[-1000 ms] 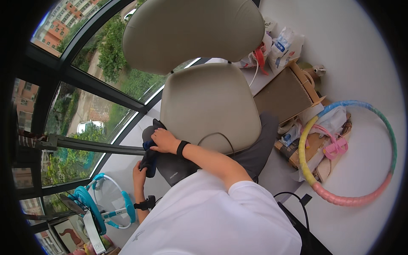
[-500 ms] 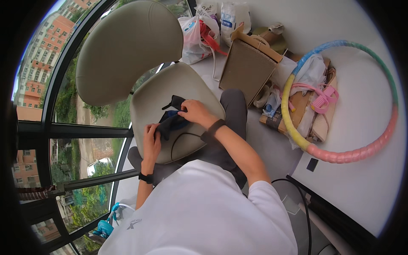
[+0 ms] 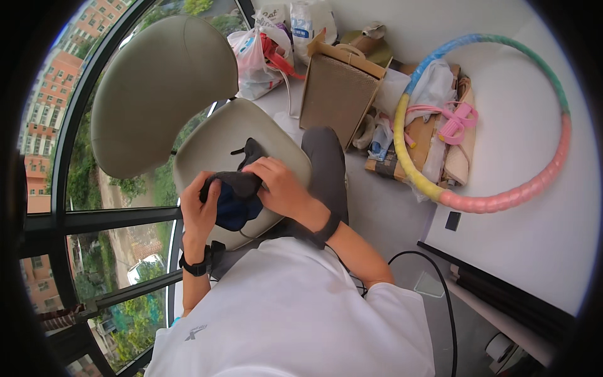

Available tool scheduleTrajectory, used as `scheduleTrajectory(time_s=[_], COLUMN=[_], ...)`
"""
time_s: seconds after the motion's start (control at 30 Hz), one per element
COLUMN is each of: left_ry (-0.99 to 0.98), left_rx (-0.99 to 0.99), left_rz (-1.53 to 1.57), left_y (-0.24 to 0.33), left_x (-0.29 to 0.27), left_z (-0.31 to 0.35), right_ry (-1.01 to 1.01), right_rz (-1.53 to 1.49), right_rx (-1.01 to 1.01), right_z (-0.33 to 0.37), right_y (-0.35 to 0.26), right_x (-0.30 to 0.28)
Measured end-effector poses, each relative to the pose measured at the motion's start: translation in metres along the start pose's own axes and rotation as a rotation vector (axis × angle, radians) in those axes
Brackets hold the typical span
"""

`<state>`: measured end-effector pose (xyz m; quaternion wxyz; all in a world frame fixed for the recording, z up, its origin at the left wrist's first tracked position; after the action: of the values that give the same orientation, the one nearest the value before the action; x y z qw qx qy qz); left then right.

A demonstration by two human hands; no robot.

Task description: The person sits on the floor and assembles a blue and black cushion by hand. They manipulate the fabric, tucking and folding the edges to fit the cushion cover onto the foam insert, and then smooth the surface.

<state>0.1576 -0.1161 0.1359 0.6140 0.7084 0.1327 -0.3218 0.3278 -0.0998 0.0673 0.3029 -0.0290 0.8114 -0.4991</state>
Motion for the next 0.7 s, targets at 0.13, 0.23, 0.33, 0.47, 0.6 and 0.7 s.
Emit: scheduleTrajectory(time_s=[0.13,0.23,0.33,0.47,0.6,0.7], left_ry=[-0.22,-0.229,-0.132,0.214,0.519,0.513], left_rx=[-0.16,-0.24,-0.328,-0.364,-0.091,-0.171], left_rz=[-0.142,-0.367,-0.306,0.016,-0.068,-0.279], left_y=[-0.006,-0.054,-0.125,-0.123,-0.077,-0.105], left_x=[-0.011,0.0,-0.007,-0.055,-0.14,-0.203], left_z=[0.032,0.058,0.099,0.134,0.116,0.071], right_ry=[0.013,0.03,0.051,0.024,0.031,0.136], right_rz=[-0.127,-0.157,-0.198,-0.251,-0.411,-0.454], right_rx=[0.097,0.078,0.085,0.034,0.01,-0.045], right_z=[0.013,0.015,0.01,-0.003,-0.055,-0.125], right_y=[0.007,-0.017,-0.035,-0.05,-0.07,-0.049], right_x=[-0.002,-0.013,-0.023,-0.038,-0.062,-0.073])
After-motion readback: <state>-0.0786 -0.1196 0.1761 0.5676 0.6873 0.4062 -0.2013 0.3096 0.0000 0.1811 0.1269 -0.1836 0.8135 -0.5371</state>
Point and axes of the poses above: each hand's wrist, its own z-axis away from the middle knuckle, its own x-axis out of the palm, y = z × x, the point moved 7 cm from there along -z, towards the middle knuckle, and after that the axes turned 15 degrees about -y, right-handed, at the moved point
